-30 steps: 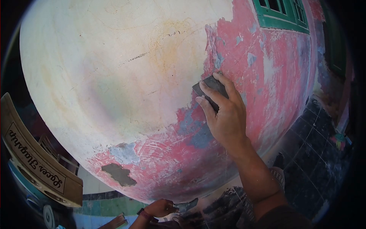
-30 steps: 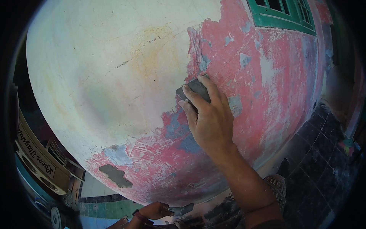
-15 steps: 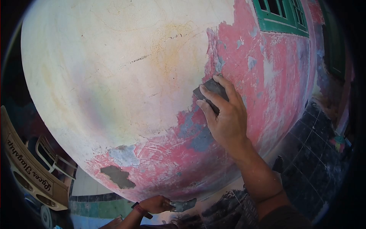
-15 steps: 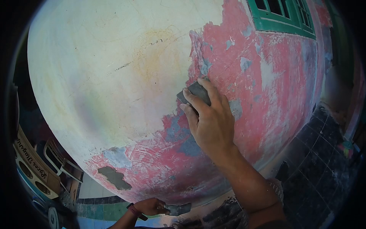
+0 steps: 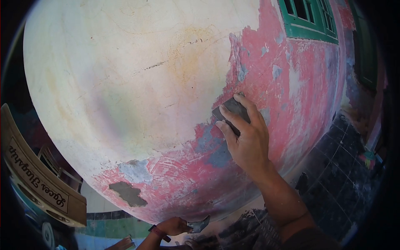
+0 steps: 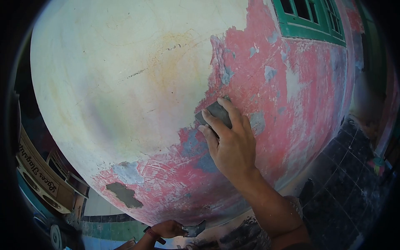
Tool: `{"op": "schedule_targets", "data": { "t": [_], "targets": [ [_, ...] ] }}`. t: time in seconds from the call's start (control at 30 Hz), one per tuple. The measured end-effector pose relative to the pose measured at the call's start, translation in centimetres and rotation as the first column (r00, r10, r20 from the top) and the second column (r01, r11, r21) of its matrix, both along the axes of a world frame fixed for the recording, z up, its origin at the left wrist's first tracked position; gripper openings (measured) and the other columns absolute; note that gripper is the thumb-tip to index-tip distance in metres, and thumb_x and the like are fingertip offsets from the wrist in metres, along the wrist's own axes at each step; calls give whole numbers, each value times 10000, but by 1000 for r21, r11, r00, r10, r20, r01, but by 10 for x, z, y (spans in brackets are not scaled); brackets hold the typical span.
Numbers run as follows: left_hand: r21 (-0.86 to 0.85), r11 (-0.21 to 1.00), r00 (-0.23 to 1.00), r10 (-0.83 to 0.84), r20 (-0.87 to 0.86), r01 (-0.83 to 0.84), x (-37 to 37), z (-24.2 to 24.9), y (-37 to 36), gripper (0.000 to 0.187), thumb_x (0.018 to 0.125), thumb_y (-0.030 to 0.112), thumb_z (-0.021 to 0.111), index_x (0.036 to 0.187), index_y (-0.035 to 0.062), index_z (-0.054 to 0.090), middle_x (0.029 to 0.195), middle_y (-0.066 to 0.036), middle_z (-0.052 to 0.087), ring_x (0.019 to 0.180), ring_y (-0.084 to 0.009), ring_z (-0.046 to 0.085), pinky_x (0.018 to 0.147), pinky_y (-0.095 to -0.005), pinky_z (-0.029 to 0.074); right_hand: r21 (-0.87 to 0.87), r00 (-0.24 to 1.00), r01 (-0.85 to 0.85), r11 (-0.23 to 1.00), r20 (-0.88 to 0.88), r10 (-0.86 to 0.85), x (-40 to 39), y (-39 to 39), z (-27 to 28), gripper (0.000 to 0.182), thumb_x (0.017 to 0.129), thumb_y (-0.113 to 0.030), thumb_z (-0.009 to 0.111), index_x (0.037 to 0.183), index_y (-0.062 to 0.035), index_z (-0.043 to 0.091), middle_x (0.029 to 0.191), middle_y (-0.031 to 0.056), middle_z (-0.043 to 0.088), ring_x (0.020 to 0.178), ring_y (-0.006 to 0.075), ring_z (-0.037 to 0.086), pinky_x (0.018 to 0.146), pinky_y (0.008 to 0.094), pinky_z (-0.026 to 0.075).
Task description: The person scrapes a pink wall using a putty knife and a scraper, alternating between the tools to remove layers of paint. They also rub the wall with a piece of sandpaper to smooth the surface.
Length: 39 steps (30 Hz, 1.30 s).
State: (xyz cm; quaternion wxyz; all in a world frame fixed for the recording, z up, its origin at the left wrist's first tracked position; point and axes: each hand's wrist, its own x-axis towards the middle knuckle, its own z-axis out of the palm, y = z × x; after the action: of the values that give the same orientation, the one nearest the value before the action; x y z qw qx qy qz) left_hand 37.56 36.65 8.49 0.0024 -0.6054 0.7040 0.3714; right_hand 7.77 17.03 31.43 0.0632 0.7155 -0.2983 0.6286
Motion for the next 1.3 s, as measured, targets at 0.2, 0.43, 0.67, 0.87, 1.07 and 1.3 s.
{"op": "schedule_targets", "data": {
  "t": [0.2, 0.43, 0.67, 0.87, 1.07, 1.3],
  "targets": [
    [31, 999, 1000, -4, -15, 5, 2, -4, 4, 448, 1021, 476, 663, 975, 52, 799, 900, -159, 760, 861, -303, 708, 830, -409, 524, 4, 996, -61, 998, 65, 61, 1, -3, -5, 329, 912, -198, 805, 1228, -109, 782, 1432, 170, 584, 1168, 387, 627, 954, 459, 544],
    [-59, 998, 997, 34, -65, -38, 1, 8, 6, 491, 1003, 489, 684, 937, 11, 778, 844, -201, 738, 801, -312, 702, 769, -428, 527, -44, 987, -36, 998, 154, 42, 11, -11, 23, 324, 914, -187, 801, 1225, -103, 779, 1415, 177, 589, 1208, 400, 617, 994, 474, 534],
    [-94, 996, 998, 0, -62, -6, 3, 9, 2, 465, 1011, 463, 685, 945, 12, 779, 859, -201, 742, 807, -312, 706, 769, -425, 529, -59, 995, -21, 998, 93, 27, 4, -10, 9, 324, 911, -188, 804, 1224, -110, 779, 1422, 168, 593, 1224, 398, 618, 1000, 466, 536],
    [-9, 999, 997, 41, -66, -42, 4, 16, 3, 412, 1014, 453, 696, 998, 55, 806, 878, -144, 765, 830, -232, 699, 825, -377, 525, -6, 998, -4, 1000, 64, 4, -2, -5, 8, 325, 909, -194, 810, 1221, -111, 780, 1420, 152, 602, 1216, 375, 631, 998, 445, 542],
    [71, 988, 981, 144, -133, -135, 18, 7, 12, 329, 1013, 374, 717, 1051, 60, 805, 938, -127, 780, 886, -193, 698, 853, -365, 531, -1, 984, -74, 997, 160, 73, 1, -14, 24, 334, 908, -201, 810, 1228, -111, 778, 1415, 176, 601, 1197, 395, 639, 1004, 452, 537],
    [-114, 980, 982, 146, -119, -160, 10, 16, 32, 366, 1002, 369, 648, 1182, 77, 778, 1144, -178, 746, 1048, -358, 686, 961, -472, 531, -15, 989, -68, 998, 130, 69, -2, -9, 9, 346, 901, -212, 820, 1228, -105, 781, 1412, 199, 596, 1284, 409, 602, 1047, 466, 516]
  ]
}}
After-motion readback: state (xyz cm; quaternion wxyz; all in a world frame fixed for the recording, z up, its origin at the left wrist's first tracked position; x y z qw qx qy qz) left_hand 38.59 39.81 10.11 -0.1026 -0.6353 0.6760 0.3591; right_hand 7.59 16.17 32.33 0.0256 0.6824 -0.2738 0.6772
